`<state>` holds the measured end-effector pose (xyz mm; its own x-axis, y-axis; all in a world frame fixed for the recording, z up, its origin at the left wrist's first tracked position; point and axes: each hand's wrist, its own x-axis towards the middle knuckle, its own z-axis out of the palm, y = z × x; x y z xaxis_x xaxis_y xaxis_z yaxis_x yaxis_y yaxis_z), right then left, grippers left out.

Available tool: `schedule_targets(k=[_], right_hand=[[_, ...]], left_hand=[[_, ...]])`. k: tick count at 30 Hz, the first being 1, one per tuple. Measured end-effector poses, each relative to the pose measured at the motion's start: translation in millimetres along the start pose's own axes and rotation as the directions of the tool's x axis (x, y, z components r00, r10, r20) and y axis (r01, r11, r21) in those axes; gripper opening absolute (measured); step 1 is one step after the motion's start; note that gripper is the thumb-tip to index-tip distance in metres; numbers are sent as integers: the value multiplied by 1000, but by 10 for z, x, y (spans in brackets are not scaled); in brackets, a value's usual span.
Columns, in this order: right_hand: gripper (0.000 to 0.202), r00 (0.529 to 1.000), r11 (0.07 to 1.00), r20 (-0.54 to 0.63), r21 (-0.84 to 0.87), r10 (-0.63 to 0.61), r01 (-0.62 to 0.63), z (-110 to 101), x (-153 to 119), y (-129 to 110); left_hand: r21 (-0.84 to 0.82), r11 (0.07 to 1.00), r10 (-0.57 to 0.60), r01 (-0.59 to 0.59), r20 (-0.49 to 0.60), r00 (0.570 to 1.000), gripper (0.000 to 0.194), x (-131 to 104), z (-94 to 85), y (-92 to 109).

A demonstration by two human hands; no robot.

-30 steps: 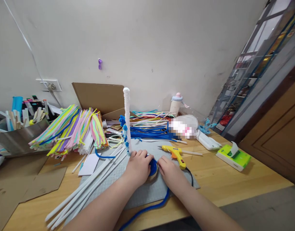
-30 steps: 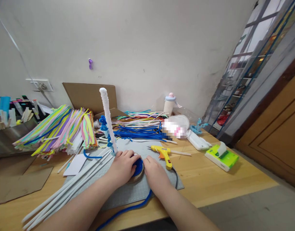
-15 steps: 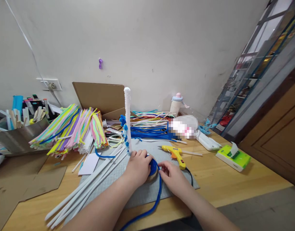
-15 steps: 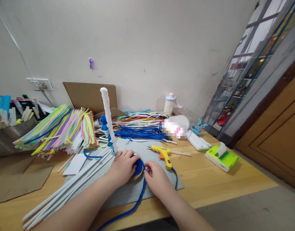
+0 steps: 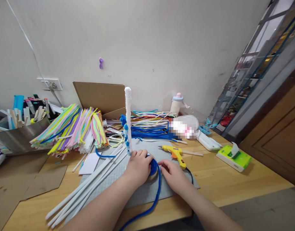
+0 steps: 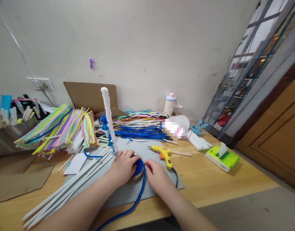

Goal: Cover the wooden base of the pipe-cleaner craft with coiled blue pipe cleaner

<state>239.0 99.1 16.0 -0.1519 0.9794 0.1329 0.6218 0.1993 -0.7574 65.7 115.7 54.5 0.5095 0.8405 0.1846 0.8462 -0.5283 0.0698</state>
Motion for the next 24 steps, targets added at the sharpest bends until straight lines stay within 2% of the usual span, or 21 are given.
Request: schedule_targets(k=[3, 7, 12, 16, 21, 24], right_hand=[[33, 997, 996, -31, -43, -73, 72, -15, 44, 30], [35, 997, 996, 3, -36, -83, 83, -2, 59, 57], [36, 998, 997, 21, 56, 51, -53, 25, 38, 75], [36, 992, 976, 65, 183, 109, -120, 70, 48, 126], [31, 954, 861, 180, 415, 239, -294, 139, 78, 119], [26, 938, 817, 220, 464, 268, -342, 168, 66, 65]], left_hand=[[0, 1000, 24, -24, -17, 1000, 25, -2, 8, -13], [5, 999, 36, -36, -28, 999, 23, -2, 12, -23], [7, 999, 33, -32, -27, 999, 23, -11, 4, -14], [-3, 1000, 26, -26, -29, 999, 23, -18, 2, -6], [-4, 1000, 10, -10, -33, 999, 23, -15, 2, 5], [-2, 1000, 6, -6, -25, 1000, 23, -10, 8, 7]])
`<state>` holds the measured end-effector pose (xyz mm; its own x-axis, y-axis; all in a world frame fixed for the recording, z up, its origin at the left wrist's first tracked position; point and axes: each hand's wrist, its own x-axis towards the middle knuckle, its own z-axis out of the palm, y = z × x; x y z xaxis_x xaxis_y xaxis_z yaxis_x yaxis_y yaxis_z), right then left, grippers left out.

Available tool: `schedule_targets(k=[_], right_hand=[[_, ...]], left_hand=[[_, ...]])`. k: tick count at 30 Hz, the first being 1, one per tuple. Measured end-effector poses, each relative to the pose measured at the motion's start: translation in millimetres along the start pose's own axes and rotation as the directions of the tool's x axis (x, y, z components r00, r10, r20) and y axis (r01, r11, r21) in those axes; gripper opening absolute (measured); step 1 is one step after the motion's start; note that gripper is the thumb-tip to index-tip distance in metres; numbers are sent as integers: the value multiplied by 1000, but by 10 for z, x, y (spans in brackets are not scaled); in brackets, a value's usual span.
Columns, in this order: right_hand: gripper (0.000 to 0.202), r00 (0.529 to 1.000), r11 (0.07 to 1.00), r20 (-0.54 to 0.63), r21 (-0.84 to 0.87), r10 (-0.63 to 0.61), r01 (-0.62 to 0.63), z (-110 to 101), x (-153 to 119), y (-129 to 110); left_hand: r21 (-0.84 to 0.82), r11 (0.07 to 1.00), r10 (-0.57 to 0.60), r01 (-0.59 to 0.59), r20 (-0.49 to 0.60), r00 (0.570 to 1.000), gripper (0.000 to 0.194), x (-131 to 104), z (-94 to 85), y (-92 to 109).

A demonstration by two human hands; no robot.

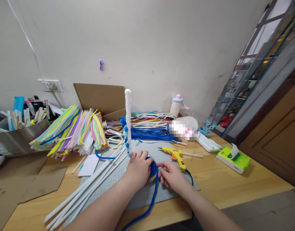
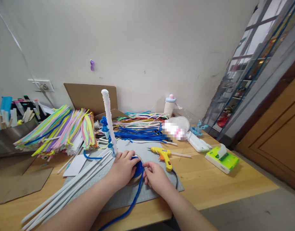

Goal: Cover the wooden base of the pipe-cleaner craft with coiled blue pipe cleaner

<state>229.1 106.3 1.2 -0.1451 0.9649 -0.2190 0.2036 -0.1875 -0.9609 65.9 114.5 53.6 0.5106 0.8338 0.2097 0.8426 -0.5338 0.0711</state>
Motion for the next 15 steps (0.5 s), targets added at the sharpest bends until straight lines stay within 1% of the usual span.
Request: schedule_targets(k=[5, 7, 8, 9, 10, 12, 13, 14, 15], right_hand=[[19, 1000, 1000, -6, -29, -1, 1, 46, -54, -8], [17, 998, 993, -23, -106, -53, 50, 24, -63, -17], [16, 993, 978, -31, -179, -116, 108, 2, -64, -31], [15, 978, 944, -34, -271, -204, 188, -25, -63, -52], [15, 951, 886, -26, -372, -307, 276, -56, -60, -79], [16, 873, 716, 38, -556, -486, 423, -119, -50, -139], [17, 837, 630, 82, -619, -542, 469, -147, -43, -163], [18, 811, 562, 121, -662, -573, 496, -171, -36, -180], [20, 795, 513, 155, -689, -587, 513, -190, -29, -187]], left_hand=[[6, 1000, 8, -8, -19, 1000, 22, -2, 18, -3], [5, 1000, 9, -9, -25, 1000, 22, -5, 18, 0], [2, 1000, 6, -6, -24, 1000, 22, -6, 16, 3], [-2, 1000, 2, -2, -21, 1000, 22, -7, 11, 6], [-6, 1000, -3, 3, -16, 1000, 23, -7, 6, 9], [-14, 1000, -10, 10, -5, 1000, 24, -9, -4, 15], [-16, 1000, -10, 10, -1, 1000, 25, -10, -8, 16], [-19, 1000, -10, 10, 1, 1000, 25, -12, -10, 18], [-21, 1000, -8, 8, 2, 1000, 25, -13, -9, 18]])
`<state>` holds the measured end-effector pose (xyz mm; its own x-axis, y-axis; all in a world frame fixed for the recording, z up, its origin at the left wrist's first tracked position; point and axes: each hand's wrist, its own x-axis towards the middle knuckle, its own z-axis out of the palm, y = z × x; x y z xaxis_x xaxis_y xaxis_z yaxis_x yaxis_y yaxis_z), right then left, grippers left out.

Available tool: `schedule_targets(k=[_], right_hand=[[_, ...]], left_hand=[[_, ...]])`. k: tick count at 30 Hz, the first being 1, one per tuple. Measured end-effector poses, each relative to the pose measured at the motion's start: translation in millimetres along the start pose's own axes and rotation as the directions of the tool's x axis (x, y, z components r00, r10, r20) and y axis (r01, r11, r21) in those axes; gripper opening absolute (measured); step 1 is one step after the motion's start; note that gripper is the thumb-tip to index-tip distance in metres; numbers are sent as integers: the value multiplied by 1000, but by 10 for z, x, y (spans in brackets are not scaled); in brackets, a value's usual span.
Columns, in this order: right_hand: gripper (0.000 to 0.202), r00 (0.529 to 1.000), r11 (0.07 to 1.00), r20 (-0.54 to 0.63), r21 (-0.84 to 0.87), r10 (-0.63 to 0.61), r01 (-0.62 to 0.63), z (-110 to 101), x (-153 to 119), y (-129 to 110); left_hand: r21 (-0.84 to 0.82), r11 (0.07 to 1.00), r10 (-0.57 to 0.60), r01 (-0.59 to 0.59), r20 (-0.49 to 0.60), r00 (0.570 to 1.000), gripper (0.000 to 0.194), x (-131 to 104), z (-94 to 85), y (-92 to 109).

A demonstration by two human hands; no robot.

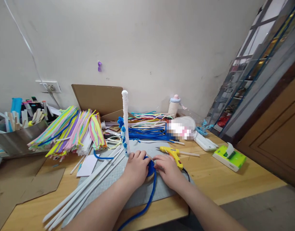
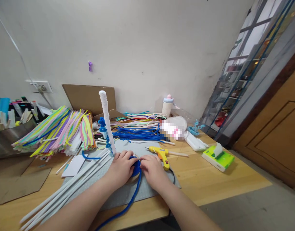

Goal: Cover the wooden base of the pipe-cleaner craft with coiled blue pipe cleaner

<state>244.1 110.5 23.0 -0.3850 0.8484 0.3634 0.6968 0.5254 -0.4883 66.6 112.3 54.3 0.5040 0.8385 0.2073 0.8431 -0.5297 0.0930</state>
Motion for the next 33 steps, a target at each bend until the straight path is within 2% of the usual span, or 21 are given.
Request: schedule_targets(k=[2, 8, 13, 15, 17, 18, 19, 20, 21, 22, 23, 24, 25, 27, 31, 33], right_hand=[[23, 999, 998, 21, -44, -35, 35, -6, -1, 29], [21, 999, 999, 45, -24, -29, 30, 17, -31, 66], [22, 997, 999, 65, -14, -35, 36, -23, -12, 34], [22, 997, 999, 71, -3, -33, 33, -30, -7, 27], [23, 997, 1000, 71, 12, -24, 24, -26, -7, 28], [23, 997, 1000, 69, 21, -17, 16, -20, -9, 31], [22, 998, 999, 66, 32, -9, 7, -12, -12, 35], [22, 998, 999, 62, 43, -1, -2, -4, -16, 40], [21, 998, 999, 59, 51, 5, -8, 6, -19, 45], [20, 998, 998, 56, 55, 7, -10, 15, -23, 50], [20, 998, 998, 55, 57, 6, -9, 24, -25, 55], [19, 999, 998, 54, 57, 4, -7, 32, -27, 59], [19, 999, 998, 53, 57, 1, -4, 37, -29, 61], [18, 999, 998, 51, 59, -2, -1, 42, -32, 59], [18, 999, 998, 39, 65, 11, -13, 38, -42, 37], [17, 999, 997, 36, 72, 20, -23, 45, -48, 36]], left_hand=[[0, 1000, 3, -3, -3, 1000, 25, -2, 8, 1], [-16, 997, -72, 71, -36, 997, 23, -2, 23, 10], [-105, 994, -6, 5, -9, 1000, 23, 8, 20, -10], [-184, 983, -15, 11, -19, 1000, 26, 19, 7, -11], [-397, 916, -97, 66, -57, 994, 33, 20, -51, 9], [-560, 820, -179, 117, -57, 982, 36, 11, -104, 27], [-731, 661, -273, 169, -24, 962, 37, -7, -174, 50], [-874, 432, -361, 222, 59, 931, 34, -36, -259, 76], [-953, 167, -391, 253, 171, 904, 31, -74, -354, 104], [-959, -85, -373, 269, 281, 884, 29, -120, -452, 133], [-918, -285, -335, 275, 364, 869, 28, -170, -547, 161], [-862, -431, -290, 269, 414, 863, 30, -220, -631, 187], [-812, -524, -256, 258, 439, 861, 32, -268, -699, 209], [-760, -610, -238, 227, 448, 862, 32, -346, -772, 242], [-781, -613, -319, 119, 383, 867, 21, -431, -694, 235], [-764, -639, -323, 91, 374, 869, 25, -468, -611, 208]])
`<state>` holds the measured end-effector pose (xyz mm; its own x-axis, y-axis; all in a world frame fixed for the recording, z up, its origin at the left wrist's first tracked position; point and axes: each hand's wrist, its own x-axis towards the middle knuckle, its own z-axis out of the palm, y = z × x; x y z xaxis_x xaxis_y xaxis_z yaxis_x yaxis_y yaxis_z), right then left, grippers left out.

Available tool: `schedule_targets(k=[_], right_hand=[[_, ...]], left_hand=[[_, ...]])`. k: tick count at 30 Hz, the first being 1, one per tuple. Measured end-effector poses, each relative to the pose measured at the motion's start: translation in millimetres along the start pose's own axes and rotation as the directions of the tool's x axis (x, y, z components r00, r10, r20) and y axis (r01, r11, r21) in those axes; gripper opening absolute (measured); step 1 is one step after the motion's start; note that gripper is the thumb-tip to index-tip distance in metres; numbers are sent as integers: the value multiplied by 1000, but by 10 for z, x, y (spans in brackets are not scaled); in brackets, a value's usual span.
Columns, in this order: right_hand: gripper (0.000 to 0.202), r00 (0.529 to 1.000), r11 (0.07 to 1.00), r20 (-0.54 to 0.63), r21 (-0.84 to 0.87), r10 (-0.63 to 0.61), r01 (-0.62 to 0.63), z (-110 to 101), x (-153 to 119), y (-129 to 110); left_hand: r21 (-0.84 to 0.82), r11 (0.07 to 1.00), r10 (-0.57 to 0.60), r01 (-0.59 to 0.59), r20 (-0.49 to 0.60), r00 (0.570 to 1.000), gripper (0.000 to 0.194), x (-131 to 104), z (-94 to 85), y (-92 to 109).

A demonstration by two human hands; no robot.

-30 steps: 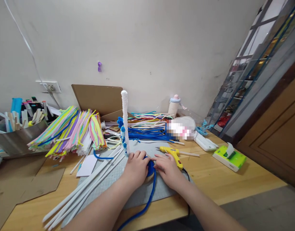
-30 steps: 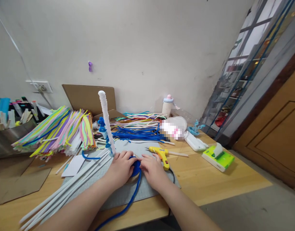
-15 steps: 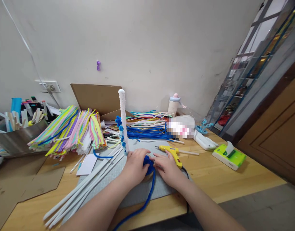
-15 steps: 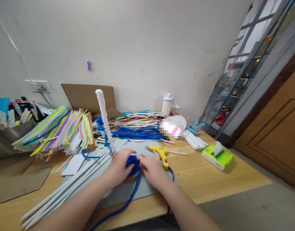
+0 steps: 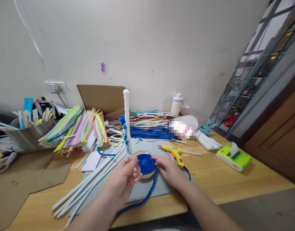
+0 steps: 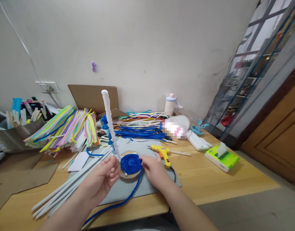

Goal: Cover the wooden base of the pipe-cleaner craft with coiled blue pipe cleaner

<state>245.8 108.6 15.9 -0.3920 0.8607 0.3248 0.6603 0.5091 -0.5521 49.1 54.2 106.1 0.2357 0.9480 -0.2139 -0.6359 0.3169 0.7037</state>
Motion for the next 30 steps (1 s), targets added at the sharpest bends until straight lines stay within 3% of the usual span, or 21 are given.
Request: schedule_targets(k=[5, 13, 23, 26, 30], right_hand=[[15, 1000, 1000, -16, 28, 10, -10, 54, -11, 65], [15, 1000, 999, -18, 35, -10, 11, 77, -27, 117], [14, 1000, 998, -12, 57, -6, 7, 83, -28, 126], [14, 1000, 998, -13, 57, 2, -2, 81, -25, 129], [15, 1000, 998, -3, 61, 7, -7, 80, -24, 129]], left_hand=[[-78, 989, -129, 129, 7, 992, 24, -126, -73, -70], [159, 987, -52, 32, 123, 991, 27, -461, 205, -15], [116, 992, -68, 44, 213, 975, 33, -529, 265, 10], [168, 986, -26, -2, 165, 986, 43, -503, 266, -3], [419, 908, -21, -17, 86, 996, 40, -368, 83, -134]])
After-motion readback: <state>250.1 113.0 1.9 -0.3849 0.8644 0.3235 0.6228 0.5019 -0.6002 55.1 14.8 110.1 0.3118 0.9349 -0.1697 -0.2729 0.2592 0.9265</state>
